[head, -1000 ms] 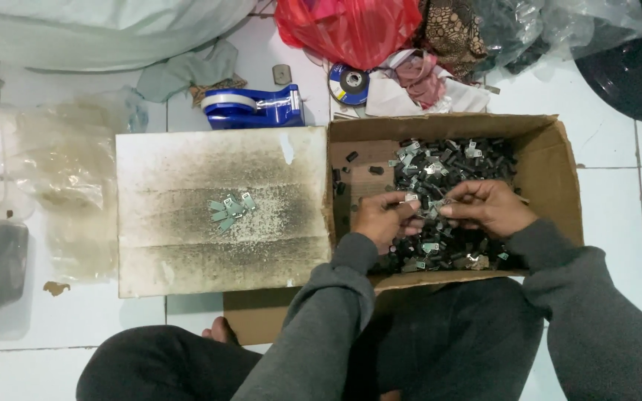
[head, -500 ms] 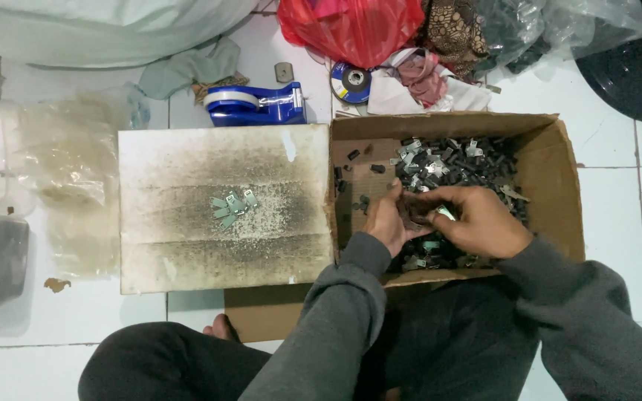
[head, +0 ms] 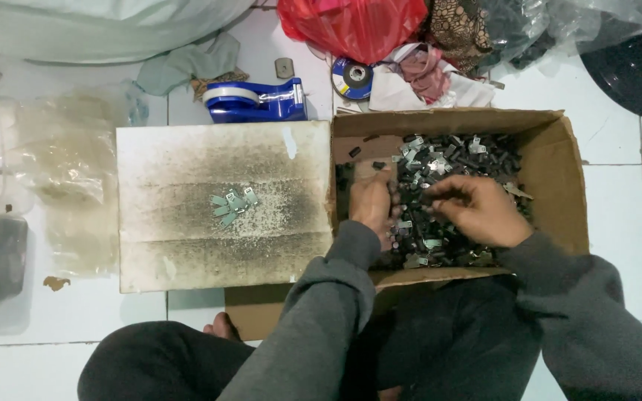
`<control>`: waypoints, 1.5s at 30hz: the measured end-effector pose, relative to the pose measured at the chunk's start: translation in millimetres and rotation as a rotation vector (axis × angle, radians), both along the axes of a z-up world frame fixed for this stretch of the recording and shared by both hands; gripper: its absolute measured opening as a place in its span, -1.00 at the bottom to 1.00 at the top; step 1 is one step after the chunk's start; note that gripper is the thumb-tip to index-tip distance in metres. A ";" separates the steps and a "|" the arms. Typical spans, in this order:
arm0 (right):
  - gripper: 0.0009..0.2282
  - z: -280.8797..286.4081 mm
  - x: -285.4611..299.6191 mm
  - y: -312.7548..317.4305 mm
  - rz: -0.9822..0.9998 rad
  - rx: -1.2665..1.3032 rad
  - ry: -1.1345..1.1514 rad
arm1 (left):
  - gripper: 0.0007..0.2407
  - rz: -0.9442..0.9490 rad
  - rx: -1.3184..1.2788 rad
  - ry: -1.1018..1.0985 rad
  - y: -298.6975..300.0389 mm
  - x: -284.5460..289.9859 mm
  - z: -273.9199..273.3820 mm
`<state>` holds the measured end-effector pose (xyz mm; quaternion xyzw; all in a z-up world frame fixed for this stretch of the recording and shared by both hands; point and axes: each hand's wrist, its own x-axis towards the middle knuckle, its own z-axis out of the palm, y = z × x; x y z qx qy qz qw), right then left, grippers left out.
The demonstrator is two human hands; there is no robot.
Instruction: Sorting and arranging small metal components from a box onto a flat surface for assembly or inspection
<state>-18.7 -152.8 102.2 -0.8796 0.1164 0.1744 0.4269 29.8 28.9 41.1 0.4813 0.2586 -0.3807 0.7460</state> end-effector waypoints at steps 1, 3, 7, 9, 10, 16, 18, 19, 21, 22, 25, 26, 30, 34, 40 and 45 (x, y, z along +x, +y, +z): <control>-0.77 -22.9 -1.6 -0.4 0.001 0.002 0.002 | -0.69 0.001 0.002 0.002 0.2 6.4 -7.9; -0.77 -69.1 -7.4 -0.7 0.218 -0.170 0.063 | -0.70 -0.110 0.043 -0.186 0.8 17.3 -24.9; -0.73 -91.3 -12.9 41.8 0.523 -0.163 0.051 | -0.67 -0.227 0.135 -0.336 6.1 26.7 -27.2; -0.76 -118.7 -23.3 50.1 0.941 -0.283 -0.088 | -0.62 -0.287 0.149 -0.399 8.5 28.8 -38.2; -0.76 -127.7 -21.2 57.4 0.943 -0.279 -0.085 | -0.62 -0.286 0.150 -0.394 12.2 27.5 -36.0; -0.70 -183.5 -17.5 87.1 1.132 -0.451 -0.299 | -0.68 -0.300 0.062 -0.198 31.4 33.3 -22.8; -0.81 -194.8 -18.2 91.7 1.147 -0.439 -0.464 | -0.69 -0.279 0.023 -0.194 32.6 36.3 -20.2; -0.81 -221.9 -21.3 76.2 1.150 -0.437 -0.462 | -0.69 -0.277 0.024 -0.191 34.7 38.8 -14.7; -0.73 -275.2 -32.2 43.5 1.096 -0.459 -0.591 | -0.69 -0.266 -0.020 -0.124 37.2 41.5 -4.1; -0.73 -287.6 -22.2 28.3 1.094 -0.463 -0.583 | -0.69 -0.271 -0.026 -0.120 35.1 41.0 -12.4; -0.74 -273.5 4.7 7.5 1.083 -0.471 -0.795 | -0.71 -0.289 -0.039 -0.111 33.2 41.3 -28.6; -0.78 -234.4 8.5 15.5 1.085 -0.413 -0.667 | -0.69 -0.300 -0.045 -0.129 33.4 41.7 -29.3; -0.72 -177.1 -1.5 34.4 1.105 -0.259 -0.442 | -0.68 -0.288 -0.039 -0.128 32.8 42.0 -22.4; -0.75 -209.8 -20.4 45.2 1.144 -0.254 -0.318 | -0.69 -0.291 -0.057 -0.108 32.5 43.3 -20.7; -0.73 -273.5 -46.6 48.4 1.200 -0.341 -0.355 | -0.68 -0.252 -0.138 -0.071 30.9 45.4 -30.6; -0.71 -272.0 -50.7 52.4 1.152 -0.222 -0.312 | -0.67 -0.250 -0.202 -0.074 33.3 47.2 -30.6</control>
